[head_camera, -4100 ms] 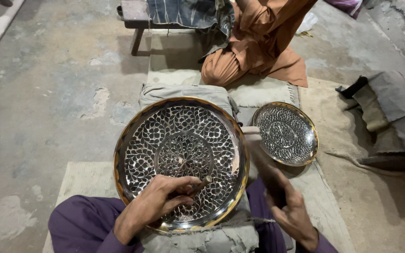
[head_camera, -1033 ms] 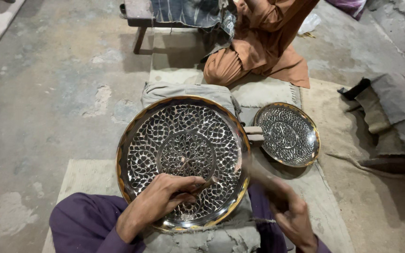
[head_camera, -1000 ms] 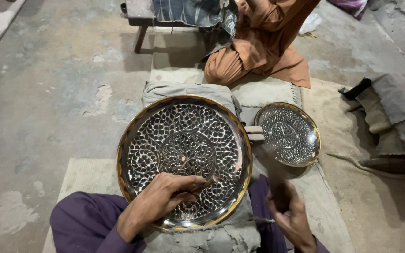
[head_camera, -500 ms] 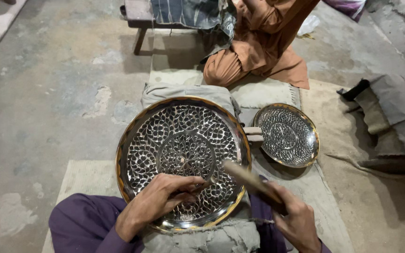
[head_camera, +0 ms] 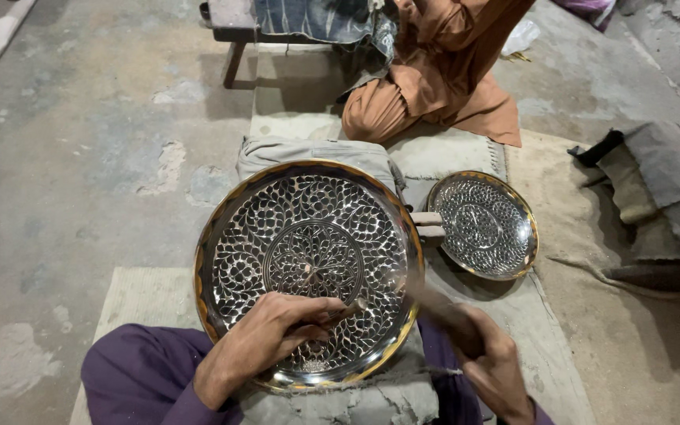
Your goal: The person uses a hammer and chisel to engrave a decorative pattern into a metal plate. They repeatedly strike the chisel to create indentations in the metal surface.
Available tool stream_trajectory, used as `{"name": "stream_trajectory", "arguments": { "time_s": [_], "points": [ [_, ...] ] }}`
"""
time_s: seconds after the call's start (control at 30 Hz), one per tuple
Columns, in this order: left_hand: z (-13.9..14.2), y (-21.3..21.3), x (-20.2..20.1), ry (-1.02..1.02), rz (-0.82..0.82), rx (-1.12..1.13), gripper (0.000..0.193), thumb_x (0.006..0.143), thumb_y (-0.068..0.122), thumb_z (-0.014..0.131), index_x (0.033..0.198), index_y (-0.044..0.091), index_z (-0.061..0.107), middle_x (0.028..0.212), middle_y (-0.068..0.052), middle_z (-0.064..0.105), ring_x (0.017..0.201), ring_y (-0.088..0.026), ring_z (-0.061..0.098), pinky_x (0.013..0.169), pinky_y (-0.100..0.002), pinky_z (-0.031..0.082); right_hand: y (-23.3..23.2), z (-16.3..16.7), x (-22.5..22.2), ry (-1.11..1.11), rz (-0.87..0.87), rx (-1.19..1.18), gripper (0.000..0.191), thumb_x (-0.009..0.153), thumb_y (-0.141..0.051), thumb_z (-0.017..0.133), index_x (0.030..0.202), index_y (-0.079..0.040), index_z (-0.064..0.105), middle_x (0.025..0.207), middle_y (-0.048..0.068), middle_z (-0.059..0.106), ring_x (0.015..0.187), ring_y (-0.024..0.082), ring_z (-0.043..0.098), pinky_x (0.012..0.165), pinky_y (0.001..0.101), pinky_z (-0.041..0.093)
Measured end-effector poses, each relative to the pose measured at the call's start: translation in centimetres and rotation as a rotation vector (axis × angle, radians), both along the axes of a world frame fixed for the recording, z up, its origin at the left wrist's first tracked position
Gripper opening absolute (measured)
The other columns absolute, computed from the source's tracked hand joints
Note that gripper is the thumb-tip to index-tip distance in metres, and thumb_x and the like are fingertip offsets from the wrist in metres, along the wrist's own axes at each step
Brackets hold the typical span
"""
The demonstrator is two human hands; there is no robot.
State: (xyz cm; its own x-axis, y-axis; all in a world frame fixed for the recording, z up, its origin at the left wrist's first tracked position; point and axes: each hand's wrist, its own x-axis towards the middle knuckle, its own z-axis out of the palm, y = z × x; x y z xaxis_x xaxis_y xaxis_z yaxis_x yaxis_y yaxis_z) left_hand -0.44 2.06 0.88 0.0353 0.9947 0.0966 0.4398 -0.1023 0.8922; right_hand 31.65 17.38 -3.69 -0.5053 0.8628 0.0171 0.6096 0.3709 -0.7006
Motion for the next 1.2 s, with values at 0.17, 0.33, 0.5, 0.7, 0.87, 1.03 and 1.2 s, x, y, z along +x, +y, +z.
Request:
{"name": "stream_trajectory", "arguments": {
  "time_s": [0.17,0.33,0.5,0.7,0.87,1.03,1.2],
  "points": [
    [-0.3,0.1,-0.1,-0.020,0.000,-0.015,0.048,0.083,0.010,0.076,0.130,0.013,0.067,0.101,-0.006,0.082,0.088,-0.016,0.081,0.077,-0.031,0.063,0.3,-1.0,0.5,-0.215,0.090,0.264,0.048,0.074,-0.004,0.083,0.120,-0.011,0.072,0.101,0.008,0.079,0.086,0.015,0.071,0.075,0.0350,0.058],
    [-0.6,-0.1,-0.2,0.036,-0.008,-0.004,0.047,0.083,0.012,0.077,0.130,0.013,0.067,0.099,-0.007,0.081,0.087,-0.018,0.080,0.076,-0.033,0.063,0.8,-1.7,0.9,0.148,0.072,-0.062,0.051,0.078,0.005,0.068,0.127,-0.007,0.062,0.095,0.009,0.076,0.082,0.021,0.074,0.073,0.0332,0.059],
    [-0.5,0.0,-0.2,0.072,-0.006,-0.028,0.047,0.083,0.013,0.076,0.130,0.015,0.069,0.097,-0.006,0.081,0.083,-0.018,0.080,0.076,-0.033,0.061,0.9,-1.2,1.2,-0.138,0.072,0.370,0.050,0.072,0.001,0.072,0.120,-0.014,0.068,0.106,0.010,0.078,0.092,0.029,0.074,0.074,0.0359,0.056],
    [-0.1,0.0,-0.1,0.015,-0.014,0.035,0.047,0.082,0.011,0.076,0.128,0.012,0.069,0.102,-0.007,0.081,0.086,-0.017,0.080,0.076,-0.033,0.062,1.2,-0.6,1.3,0.174,0.109,0.048,0.045,0.078,0.005,0.070,0.119,-0.013,0.065,0.100,0.015,0.072,0.089,0.035,0.070,0.077,0.0384,0.057],
    [0.1,0.0,-0.2,0.024,-0.007,0.020,0.046,0.083,0.011,0.076,0.128,0.012,0.069,0.101,-0.007,0.081,0.084,-0.018,0.080,0.075,-0.033,0.061,1.1,-0.6,0.9,0.026,-0.038,0.256,0.046,0.075,0.002,0.074,0.118,-0.014,0.068,0.101,0.013,0.076,0.090,0.026,0.078,0.075,0.0356,0.059],
    [0.2,-0.1,-0.1,0.008,0.008,0.009,0.043,0.083,0.012,0.076,0.126,0.010,0.069,0.099,-0.008,0.081,0.087,-0.020,0.080,0.075,-0.034,0.061,1.0,-0.2,0.6,0.013,0.094,0.232,0.047,0.074,0.003,0.075,0.117,-0.014,0.066,0.095,0.012,0.074,0.089,0.031,0.072,0.077,0.0384,0.057],
    [-0.3,-0.2,0.0,0.015,0.019,0.081,0.043,0.085,0.012,0.076,0.127,0.009,0.069,0.105,-0.009,0.080,0.087,-0.022,0.079,0.075,-0.035,0.061,1.3,0.3,0.9,-0.029,0.024,0.204,0.052,0.073,0.005,0.075,0.123,-0.009,0.066,0.096,0.015,0.076,0.086,0.032,0.073,0.071,0.0407,0.057]
  ]
}}
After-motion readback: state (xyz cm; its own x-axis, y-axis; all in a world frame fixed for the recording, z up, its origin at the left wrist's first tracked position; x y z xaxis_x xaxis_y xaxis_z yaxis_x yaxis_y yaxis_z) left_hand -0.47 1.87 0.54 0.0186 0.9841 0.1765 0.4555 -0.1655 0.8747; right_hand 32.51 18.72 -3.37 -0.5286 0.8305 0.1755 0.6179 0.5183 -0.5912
